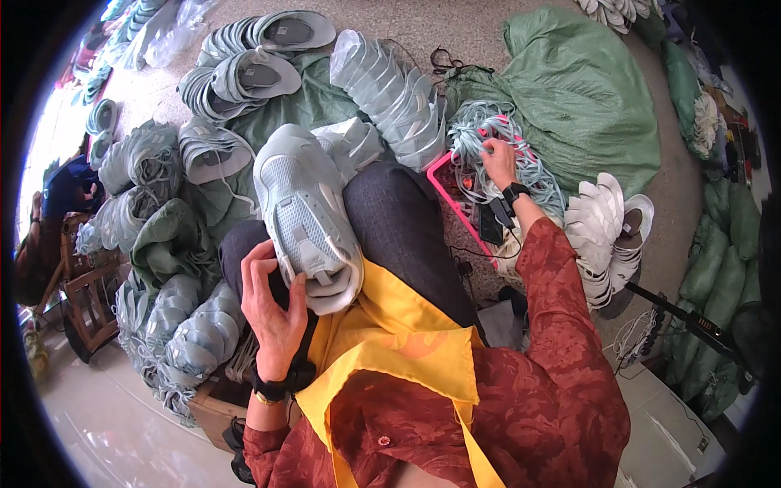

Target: The person sits on the floor and laces a white sneaker held on their lap. They thread the laces through the eyelets, pull them tight, and tie a knot, repeating the process to secure the shoe.

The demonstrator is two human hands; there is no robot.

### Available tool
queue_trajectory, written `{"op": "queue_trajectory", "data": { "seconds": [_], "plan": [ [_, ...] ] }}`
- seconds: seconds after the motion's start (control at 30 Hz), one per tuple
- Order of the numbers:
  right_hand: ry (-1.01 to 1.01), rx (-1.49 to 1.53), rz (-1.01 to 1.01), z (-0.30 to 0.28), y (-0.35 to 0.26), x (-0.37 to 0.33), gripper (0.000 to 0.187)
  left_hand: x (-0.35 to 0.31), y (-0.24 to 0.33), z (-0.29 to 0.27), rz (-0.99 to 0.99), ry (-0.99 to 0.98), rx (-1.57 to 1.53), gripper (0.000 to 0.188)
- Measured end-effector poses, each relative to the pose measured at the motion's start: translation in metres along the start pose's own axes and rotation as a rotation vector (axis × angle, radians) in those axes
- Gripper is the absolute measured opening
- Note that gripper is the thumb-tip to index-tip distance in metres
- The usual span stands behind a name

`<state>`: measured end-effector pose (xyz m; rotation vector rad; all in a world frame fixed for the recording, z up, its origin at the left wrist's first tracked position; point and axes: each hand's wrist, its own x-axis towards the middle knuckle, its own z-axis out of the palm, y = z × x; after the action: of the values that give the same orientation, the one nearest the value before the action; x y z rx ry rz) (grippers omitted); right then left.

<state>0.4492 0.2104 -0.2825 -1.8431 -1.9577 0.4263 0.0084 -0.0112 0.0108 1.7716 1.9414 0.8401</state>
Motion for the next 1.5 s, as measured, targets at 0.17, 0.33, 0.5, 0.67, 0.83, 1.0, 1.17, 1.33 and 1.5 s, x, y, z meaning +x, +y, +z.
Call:
{"op": "queue_trajectory", "data": {
  "seconds": [0.17, 0.33, 0.5, 0.67, 0.83, 1.0, 1.17, 1.33, 1.5],
  "plan": [
    [-0.017, -0.078, -0.062, -0.002, 0.007, 0.002, 0.015, 0.001, -0.002, 0.001, -0.010, -0.006, 0.006, 0.026],
    [-0.170, 0.469, 0.272, -0.028, -0.014, -0.018, 0.017, 0.000, -0.004, 0.003, 0.006, 0.008, -0.006, 0.026],
    [-0.247, 0.808, 0.314, -0.076, -0.069, -0.045, 0.012, -0.002, -0.004, 0.003, 0.026, 0.035, -0.004, 0.026],
    [-0.314, 0.881, 0.291, -0.132, -0.155, -0.078, 0.013, -0.003, -0.004, 0.003, 0.016, 0.058, -0.015, 0.028],
    [-0.392, 0.941, 0.088, -0.184, -0.249, -0.098, 0.010, 0.001, 0.003, -0.002, 0.052, 0.073, -0.049, 0.029],
    [-0.379, 0.882, -0.195, -0.205, -0.303, -0.106, 0.008, 0.018, 0.042, -0.017, 0.222, -0.046, -0.190, 0.026],
    [-0.401, 0.845, -0.528, -0.216, -0.344, -0.114, 0.009, 0.025, 0.088, -0.009, 0.286, -0.232, -0.514, 0.011],
    [-0.394, 0.798, -0.474, -0.236, -0.342, -0.114, 0.007, 0.029, 0.072, -0.012, 0.259, -0.441, -0.537, 0.031],
    [-0.250, 0.724, -0.358, -0.244, -0.306, -0.107, 0.005, 0.024, 0.063, -0.028, 0.128, -0.488, -0.744, 0.040]
  ]
}}
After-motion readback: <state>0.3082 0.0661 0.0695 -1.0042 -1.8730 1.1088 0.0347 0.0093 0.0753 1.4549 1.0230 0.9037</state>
